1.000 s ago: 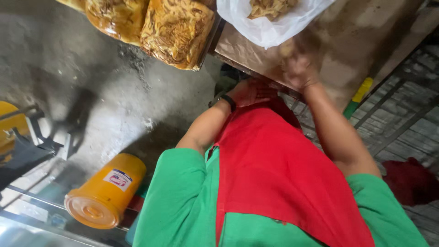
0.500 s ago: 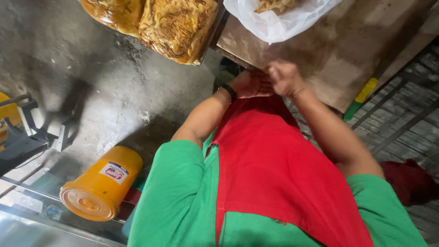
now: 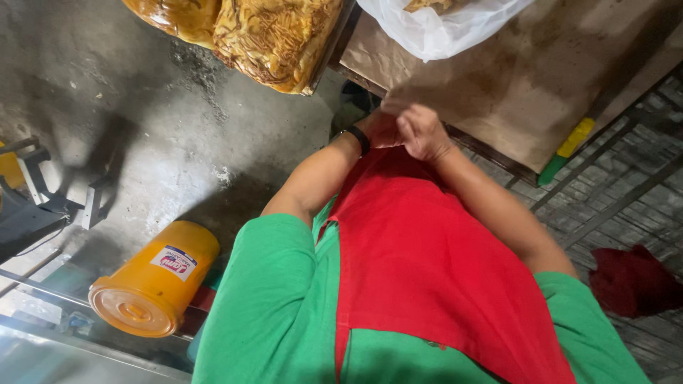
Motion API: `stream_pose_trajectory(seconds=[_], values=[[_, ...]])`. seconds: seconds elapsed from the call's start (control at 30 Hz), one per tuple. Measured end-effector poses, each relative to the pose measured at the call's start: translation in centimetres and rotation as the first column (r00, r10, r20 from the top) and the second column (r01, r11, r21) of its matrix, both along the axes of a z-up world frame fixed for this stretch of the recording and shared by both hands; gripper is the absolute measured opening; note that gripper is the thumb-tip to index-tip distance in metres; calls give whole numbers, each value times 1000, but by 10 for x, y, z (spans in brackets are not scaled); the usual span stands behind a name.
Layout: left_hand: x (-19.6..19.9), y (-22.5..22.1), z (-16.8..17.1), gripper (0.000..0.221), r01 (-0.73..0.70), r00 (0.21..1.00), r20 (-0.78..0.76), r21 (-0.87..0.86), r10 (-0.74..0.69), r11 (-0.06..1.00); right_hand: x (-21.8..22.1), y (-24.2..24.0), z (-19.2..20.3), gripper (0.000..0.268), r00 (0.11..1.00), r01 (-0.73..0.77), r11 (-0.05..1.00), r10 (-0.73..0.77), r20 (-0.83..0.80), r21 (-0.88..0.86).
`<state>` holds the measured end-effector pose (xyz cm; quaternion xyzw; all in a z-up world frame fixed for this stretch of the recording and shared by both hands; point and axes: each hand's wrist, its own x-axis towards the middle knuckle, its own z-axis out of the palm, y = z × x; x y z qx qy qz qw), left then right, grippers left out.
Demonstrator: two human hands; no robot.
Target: The person moves a metal tray of bread loaves, takes one loaf, and uses a yellow-handled knife to cut a slit into its top surface, spreading a substance into the opening before returning the tray to a stack.
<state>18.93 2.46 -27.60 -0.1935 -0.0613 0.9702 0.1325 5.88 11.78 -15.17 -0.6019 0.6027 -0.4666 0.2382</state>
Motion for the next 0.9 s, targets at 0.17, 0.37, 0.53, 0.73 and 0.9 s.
stream_pose_trajectory(seconds=[0.17,0.37,0.53,0.73,0.9], values=[[-3,-4,5,48,55,993,105,-73,-47,996,-19,-6,-5,34,944,215,975,-220,246,47],[0,-5,-8,47,15,1000,9,0,-15,1000,-11,-4,-16,39,959,77,995,-56,-277,67],[16,-6,-24,42,20,1000,19,1,-20,1000,39,15,26,36,982,36,999,-39,185,14],[45,-35,51,49,182,981,94,-175,-167,968,-6,22,80,54,897,309,946,-324,302,97],[57,-47,160,56,46,997,58,-52,-43,998,-29,42,108,53,818,476,876,-475,325,83]])
